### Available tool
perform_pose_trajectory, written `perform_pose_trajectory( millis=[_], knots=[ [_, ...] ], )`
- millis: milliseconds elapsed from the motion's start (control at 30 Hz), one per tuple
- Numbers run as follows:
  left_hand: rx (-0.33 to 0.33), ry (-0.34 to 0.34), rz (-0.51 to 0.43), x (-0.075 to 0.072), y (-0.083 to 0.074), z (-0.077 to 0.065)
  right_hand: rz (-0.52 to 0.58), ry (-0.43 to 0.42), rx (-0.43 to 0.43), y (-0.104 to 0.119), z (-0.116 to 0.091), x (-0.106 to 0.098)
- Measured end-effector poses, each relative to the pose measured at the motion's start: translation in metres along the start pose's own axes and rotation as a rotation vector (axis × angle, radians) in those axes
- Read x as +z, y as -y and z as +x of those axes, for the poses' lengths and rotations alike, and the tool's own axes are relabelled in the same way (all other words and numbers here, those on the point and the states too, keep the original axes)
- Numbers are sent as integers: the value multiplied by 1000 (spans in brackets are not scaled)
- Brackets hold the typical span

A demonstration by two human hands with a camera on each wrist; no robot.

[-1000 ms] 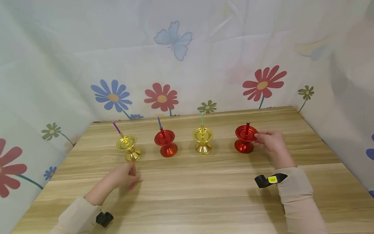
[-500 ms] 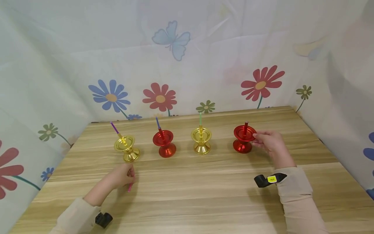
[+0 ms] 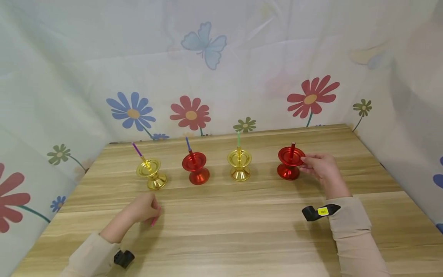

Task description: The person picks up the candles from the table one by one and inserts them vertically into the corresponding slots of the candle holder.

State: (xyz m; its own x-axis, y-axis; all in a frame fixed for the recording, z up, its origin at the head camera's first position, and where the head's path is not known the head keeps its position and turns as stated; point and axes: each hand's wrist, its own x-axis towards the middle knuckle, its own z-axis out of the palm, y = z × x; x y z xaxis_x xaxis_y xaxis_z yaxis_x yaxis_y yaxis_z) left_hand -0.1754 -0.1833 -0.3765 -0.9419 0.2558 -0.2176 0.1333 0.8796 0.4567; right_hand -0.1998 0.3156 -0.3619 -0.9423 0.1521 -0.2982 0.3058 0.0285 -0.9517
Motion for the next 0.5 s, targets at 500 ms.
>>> perform_pose_trajectory(
  millis=[500],
  knots=[
    [-38, 41, 105, 4, -8, -3, -22, -12, -8, 0, -1, 2]
  ],
)
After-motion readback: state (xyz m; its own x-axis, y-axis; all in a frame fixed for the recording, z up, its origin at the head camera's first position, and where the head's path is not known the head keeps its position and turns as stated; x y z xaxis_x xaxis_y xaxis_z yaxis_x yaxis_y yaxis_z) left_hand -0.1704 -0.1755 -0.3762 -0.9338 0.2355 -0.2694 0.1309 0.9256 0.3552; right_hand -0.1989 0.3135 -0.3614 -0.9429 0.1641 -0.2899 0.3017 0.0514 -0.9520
